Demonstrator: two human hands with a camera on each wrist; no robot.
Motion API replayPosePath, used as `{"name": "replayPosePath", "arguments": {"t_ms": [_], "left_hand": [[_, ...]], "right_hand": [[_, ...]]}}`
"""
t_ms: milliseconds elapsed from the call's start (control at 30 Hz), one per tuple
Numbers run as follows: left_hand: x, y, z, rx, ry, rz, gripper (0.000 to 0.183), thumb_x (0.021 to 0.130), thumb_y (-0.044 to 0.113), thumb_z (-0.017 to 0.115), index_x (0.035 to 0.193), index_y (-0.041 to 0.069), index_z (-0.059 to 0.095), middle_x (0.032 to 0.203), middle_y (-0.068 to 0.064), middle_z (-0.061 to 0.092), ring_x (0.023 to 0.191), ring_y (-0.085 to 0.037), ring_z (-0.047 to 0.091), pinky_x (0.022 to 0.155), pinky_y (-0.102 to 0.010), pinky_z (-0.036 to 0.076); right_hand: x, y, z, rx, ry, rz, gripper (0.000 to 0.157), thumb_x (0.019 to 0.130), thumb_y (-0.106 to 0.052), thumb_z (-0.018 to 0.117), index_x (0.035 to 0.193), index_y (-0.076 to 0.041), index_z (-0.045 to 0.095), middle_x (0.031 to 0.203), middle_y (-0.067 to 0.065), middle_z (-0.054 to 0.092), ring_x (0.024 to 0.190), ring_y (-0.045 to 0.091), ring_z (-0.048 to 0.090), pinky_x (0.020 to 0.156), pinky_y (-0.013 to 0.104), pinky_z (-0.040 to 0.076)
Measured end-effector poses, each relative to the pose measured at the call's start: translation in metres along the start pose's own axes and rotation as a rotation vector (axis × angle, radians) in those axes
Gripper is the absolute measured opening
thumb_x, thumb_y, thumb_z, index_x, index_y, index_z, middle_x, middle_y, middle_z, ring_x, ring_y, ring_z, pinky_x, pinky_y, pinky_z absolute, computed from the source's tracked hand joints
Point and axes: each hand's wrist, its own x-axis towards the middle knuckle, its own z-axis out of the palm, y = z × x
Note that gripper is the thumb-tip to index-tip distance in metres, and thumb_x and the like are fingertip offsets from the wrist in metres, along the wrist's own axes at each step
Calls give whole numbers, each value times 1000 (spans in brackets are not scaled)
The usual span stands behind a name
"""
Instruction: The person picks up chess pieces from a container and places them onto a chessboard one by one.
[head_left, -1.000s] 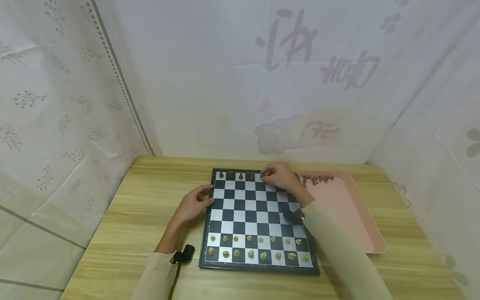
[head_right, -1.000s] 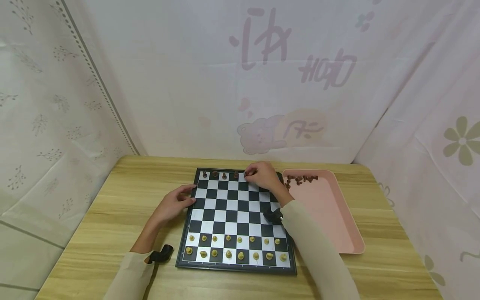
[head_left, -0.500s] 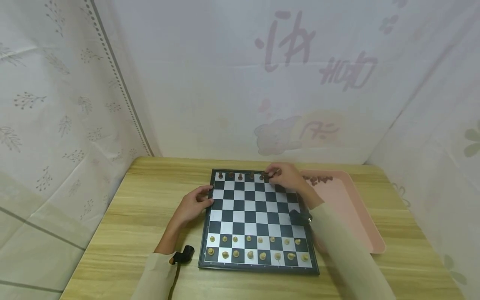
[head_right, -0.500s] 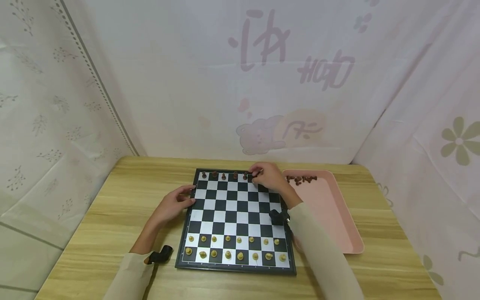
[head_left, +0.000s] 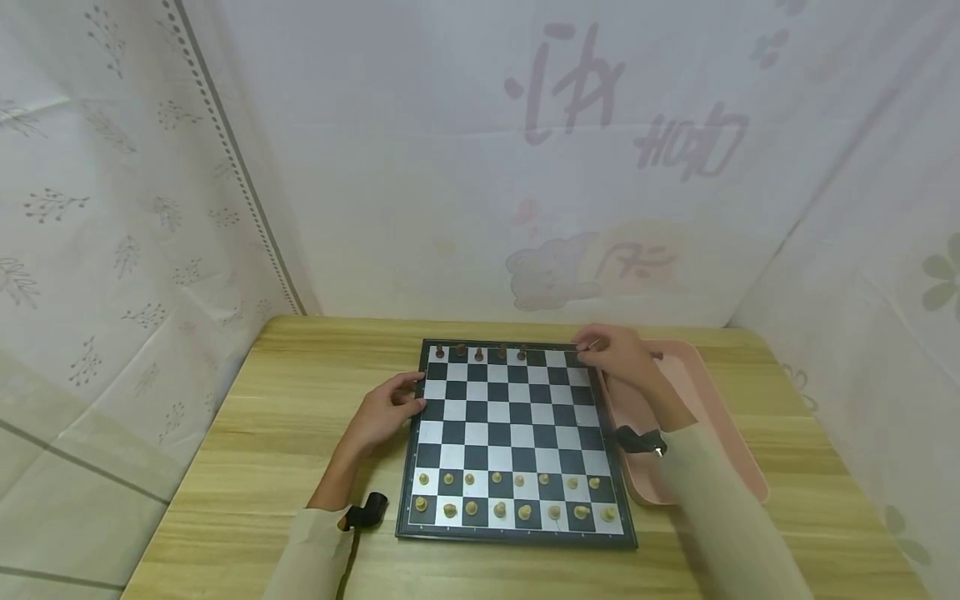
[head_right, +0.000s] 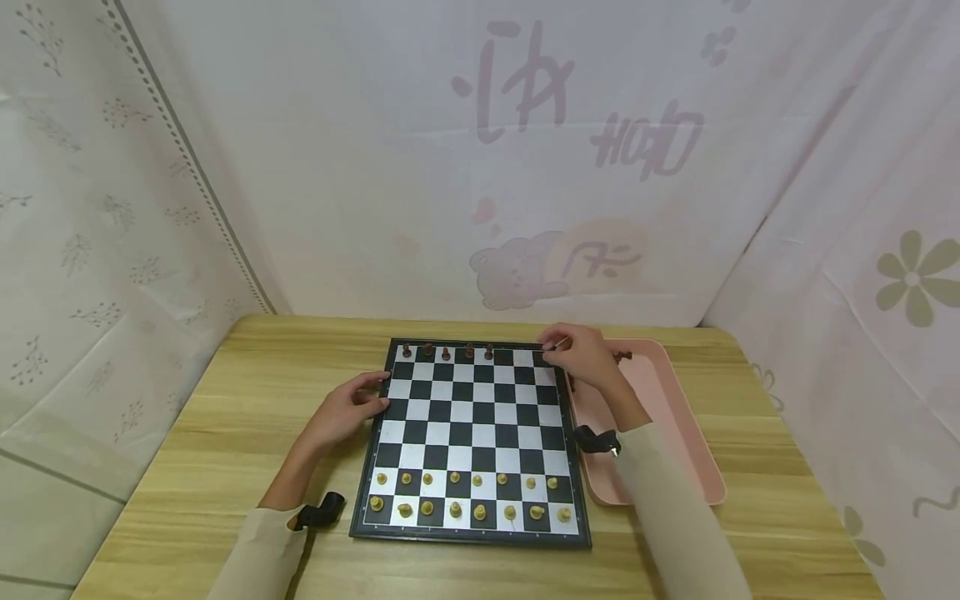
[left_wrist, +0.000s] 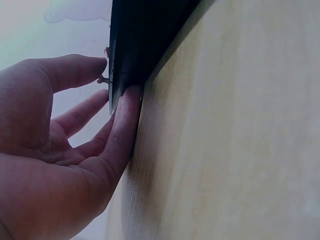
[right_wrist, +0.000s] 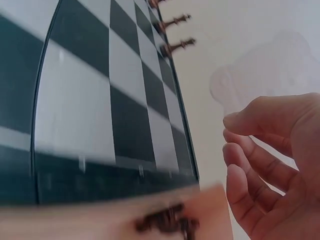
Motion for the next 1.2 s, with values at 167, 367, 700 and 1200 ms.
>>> {"name": "replayPosePath", "arguments": {"t_ms": [167,367,700,1200], "left_hand": [[0,1,1,5,-1,-4,49,104,15,74,152,12,66,141,-17,69,109,-29,72,86,-42,55],[0,1,0,4,0,5,49,104,15,75,152,12,66,140,-17,70,108,-28,73,86,-42,55],[-1,2,0,1,-6,5,49,104,15,74,152,11,66,141,-17,70,109,-28,73,87,-44,55],[0,1,1,5,2,0,49,104,14,73,153,12,65,142,-18,69,110,-29,73,83,-39,55]], "right_hand": [[-15,19,-19,5,40,9,22,103,-8,77,124,-6,78,112,10,80,103,30,74,83,29,57],[-34,31,-38,-147,65,173,33,101,-59,76,123,-35,78,113,-8,80,108,21,71,95,49,49],[-47,48,-43,-30,97,68,18,106,-14,74,123,-12,80,121,11,79,116,31,67,92,35,51],[-32,56,-17,-150,9,-189,35,97,13,61,116,-4,84,132,17,76,116,38,73,96,46,55]]}}
